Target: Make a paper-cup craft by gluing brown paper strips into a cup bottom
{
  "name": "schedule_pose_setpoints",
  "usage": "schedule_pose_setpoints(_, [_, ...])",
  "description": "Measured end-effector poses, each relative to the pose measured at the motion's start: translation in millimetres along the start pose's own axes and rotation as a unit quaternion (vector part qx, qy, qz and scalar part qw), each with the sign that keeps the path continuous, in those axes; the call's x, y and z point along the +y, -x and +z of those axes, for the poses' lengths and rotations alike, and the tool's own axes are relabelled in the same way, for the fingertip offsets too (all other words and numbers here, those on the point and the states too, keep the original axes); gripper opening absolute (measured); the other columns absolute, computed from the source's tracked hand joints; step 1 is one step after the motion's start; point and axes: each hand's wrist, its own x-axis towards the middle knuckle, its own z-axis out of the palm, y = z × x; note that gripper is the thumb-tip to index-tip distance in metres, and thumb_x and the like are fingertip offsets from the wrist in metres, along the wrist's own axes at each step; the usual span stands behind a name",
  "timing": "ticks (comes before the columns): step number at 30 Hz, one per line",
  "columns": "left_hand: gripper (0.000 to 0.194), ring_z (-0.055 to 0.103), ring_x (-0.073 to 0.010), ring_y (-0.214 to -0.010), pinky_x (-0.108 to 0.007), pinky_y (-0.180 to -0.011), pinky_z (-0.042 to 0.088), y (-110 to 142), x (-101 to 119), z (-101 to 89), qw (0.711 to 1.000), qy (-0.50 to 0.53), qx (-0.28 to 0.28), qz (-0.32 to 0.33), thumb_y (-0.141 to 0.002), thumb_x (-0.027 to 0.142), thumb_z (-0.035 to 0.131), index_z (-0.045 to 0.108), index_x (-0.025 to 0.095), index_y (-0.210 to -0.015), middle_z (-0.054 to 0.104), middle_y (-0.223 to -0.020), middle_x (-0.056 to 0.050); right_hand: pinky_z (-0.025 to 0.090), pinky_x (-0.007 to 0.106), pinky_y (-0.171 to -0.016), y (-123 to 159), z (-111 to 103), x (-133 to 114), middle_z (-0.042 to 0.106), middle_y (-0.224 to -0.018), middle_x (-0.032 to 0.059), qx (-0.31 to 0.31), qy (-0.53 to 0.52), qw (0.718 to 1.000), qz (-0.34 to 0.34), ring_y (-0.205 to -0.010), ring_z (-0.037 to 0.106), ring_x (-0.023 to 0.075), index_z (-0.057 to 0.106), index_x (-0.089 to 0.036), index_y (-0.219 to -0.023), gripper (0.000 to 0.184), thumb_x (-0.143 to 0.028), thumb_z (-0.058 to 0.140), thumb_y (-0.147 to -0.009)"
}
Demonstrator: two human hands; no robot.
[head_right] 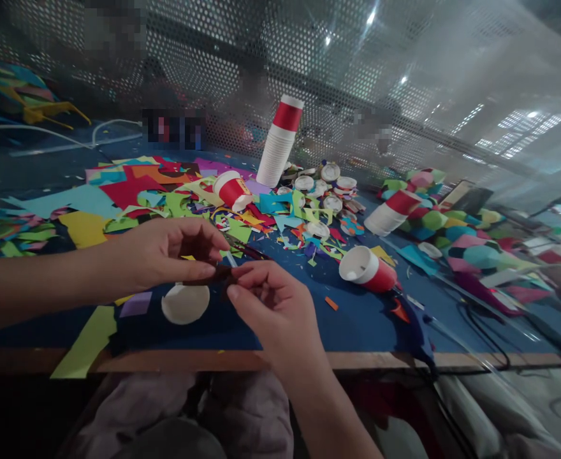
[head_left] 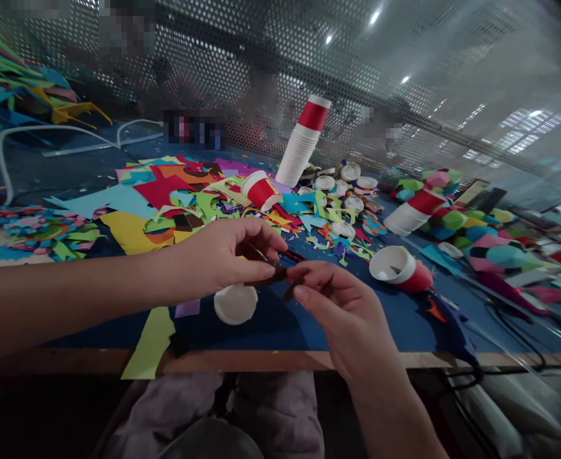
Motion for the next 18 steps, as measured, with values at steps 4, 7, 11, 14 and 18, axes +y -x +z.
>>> schedule_pose_setpoints(4, [0.032,0.064,-0.0102,-0.074,-0.024,-0.068,0.056,-0.7,3.9,7.9,0.999,0.049,-0.009,0.013,-0.067,0.013,0.069,0.06,0.017,-0.097,0.063,-0.081,0.004,0.051,0.027,-0.071,-1.0,-0.7,2.6,0.07,-0.093,0.0019,0.026,0.015,0.999,-0.042,-0.089,0.065,0.0166,0.069,-0.024,-0.066,0.011,-0.021,0.078,-0.067])
schedule_pose_setpoints(7, [0.03,0.065,-0.0086,-0.073,-0.021,-0.066,0.056,-1.0,5.6,11.4,0.998,0.058,-0.029,0.015,-0.069,0.01,0.067,0.059,0.018,-0.097,0.063,-0.081,0.004,0.049,0.026,-0.062,-0.4,-0.8,1.9,0.068,-0.079,0.0008,0.017,0.004,1.0,-0.015,-0.073,0.062,0.0149,0.066,-0.023,-0.066,0.012,-0.023,0.078,-0.067])
schedule_pose_setpoints(11, [0.027,0.064,-0.0079,-0.072,-0.019,-0.064,0.055,-0.9,7.9,12.9,0.998,0.049,-0.04,0.028,-0.07,0.009,0.068,0.059,0.017,-0.095,0.064,-0.08,0.004,0.045,0.023,-0.051,1.8,-0.1,-0.8,0.065,-0.066,-0.0016,0.013,-0.005,1.0,0.023,-0.057,0.055,0.0117,0.064,-0.022,-0.066,0.015,-0.025,0.079,-0.066])
schedule_pose_setpoints(14, [0.029,0.064,-0.0077,-0.072,-0.019,-0.065,0.055,-0.5,8.5,13.6,0.997,0.052,-0.043,0.025,-0.069,0.009,0.069,0.059,0.017,-0.095,0.064,-0.08,0.004,0.047,0.023,-0.05,2.6,0.9,-3.1,0.067,-0.066,-0.0027,0.018,-0.026,0.999,0.025,-0.056,0.059,0.0112,0.059,-0.022,-0.064,0.02,-0.021,0.079,-0.064])
schedule_pose_setpoints(18, [0.026,0.064,-0.0077,-0.072,-0.02,-0.066,0.056,1.0,8.5,15.1,0.997,0.046,-0.039,0.039,-0.07,0.008,0.067,0.06,0.017,-0.093,0.064,-0.079,0.004,0.049,0.022,-0.051,2.8,2.0,-5.8,0.068,-0.069,-0.0031,0.029,-0.032,0.999,0.026,-0.058,0.062,0.0116,0.053,-0.022,-0.065,0.026,-0.017,0.079,-0.06])
